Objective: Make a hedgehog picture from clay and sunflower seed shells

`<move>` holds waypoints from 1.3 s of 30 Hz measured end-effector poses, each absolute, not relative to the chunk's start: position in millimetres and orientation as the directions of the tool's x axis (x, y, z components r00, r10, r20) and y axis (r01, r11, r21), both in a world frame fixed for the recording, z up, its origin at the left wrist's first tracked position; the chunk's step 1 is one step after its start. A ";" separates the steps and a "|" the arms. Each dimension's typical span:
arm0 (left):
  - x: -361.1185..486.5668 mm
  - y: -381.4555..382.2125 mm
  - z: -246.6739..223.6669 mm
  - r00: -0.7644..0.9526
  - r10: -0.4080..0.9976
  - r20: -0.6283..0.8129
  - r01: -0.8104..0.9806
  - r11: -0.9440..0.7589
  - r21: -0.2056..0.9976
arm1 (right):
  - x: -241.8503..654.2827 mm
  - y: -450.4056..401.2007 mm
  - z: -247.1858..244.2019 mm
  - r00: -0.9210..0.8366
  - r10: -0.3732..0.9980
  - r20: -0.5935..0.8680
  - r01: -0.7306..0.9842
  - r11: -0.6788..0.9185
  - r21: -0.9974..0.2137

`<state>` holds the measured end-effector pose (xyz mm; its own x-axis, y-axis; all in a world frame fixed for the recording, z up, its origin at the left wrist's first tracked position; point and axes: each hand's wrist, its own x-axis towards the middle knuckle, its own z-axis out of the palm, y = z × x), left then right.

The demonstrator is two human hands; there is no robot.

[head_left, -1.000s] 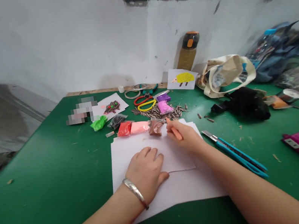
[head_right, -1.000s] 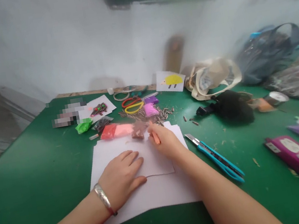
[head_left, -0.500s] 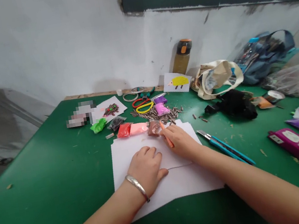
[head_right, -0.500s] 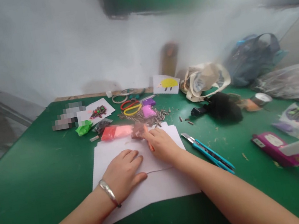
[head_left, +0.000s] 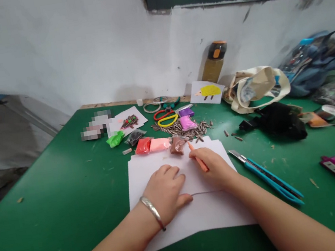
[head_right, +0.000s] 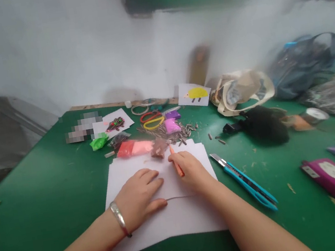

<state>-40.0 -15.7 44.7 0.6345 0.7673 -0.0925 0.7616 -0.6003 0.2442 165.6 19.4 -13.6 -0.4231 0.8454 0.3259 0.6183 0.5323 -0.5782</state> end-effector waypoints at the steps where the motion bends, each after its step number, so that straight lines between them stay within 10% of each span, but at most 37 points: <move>1: -42.6 -13.4 45.5 0.652 0.752 -0.096 0.747 -0.614 0.256 | 166.9 21.0 -13.7 -0.419 0.849 0.324 0.606 0.526 -0.596; 20: -61.7 0.3 45.6 0.527 0.816 -0.238 0.850 -0.499 0.170 | 169.2 20.1 -9.7 -0.404 0.867 0.290 0.590 0.490 -0.642; 39: -58.9 0.6 45.1 0.515 0.815 -0.267 0.857 -0.494 0.147 | 155.8 11.2 11.4 -0.074 0.997 -0.008 0.215 0.008 -0.977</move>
<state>-58.9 0.6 45.1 0.5149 0.8146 -0.2670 0.8571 -0.4936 0.1470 155.8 11.2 11.4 -0.0743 0.9972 -0.0078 0.2152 0.0084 -0.9765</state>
